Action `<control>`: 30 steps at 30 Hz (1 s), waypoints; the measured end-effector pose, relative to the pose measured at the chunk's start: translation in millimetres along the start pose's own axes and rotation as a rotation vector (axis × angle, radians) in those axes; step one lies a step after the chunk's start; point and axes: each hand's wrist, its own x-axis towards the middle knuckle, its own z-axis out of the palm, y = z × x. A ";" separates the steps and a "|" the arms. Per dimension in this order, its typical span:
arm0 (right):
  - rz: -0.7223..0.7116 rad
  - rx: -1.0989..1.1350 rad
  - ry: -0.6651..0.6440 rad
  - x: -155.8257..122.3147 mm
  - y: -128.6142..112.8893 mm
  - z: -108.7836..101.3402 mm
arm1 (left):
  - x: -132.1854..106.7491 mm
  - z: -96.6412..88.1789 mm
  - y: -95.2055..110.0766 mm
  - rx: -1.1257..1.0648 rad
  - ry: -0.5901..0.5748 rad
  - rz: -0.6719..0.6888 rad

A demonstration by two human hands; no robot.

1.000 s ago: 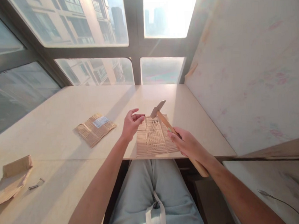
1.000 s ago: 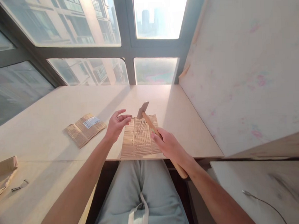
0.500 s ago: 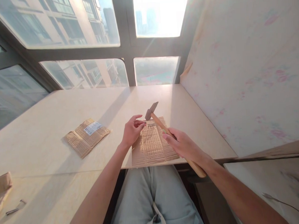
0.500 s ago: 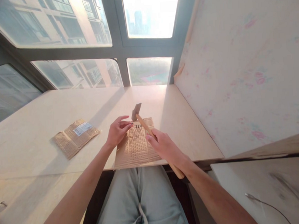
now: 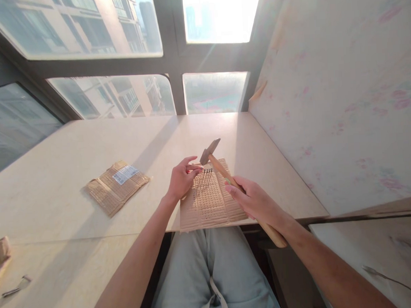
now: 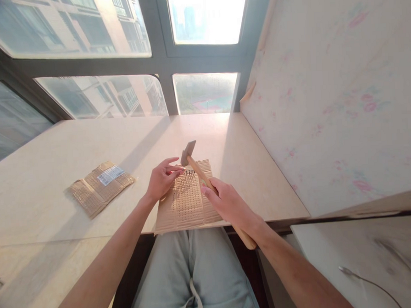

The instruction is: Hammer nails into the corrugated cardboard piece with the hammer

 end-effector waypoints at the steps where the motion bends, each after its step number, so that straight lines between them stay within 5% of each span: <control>1: -0.001 -0.001 0.002 0.2 0.5 0.0 | 0.1 0.5 -0.5 0.001 -0.005 -0.001; 30: -0.046 -0.163 -0.014 -0.6 10.5 4.7 | -1.5 1.3 -7.5 0.102 -0.023 0.078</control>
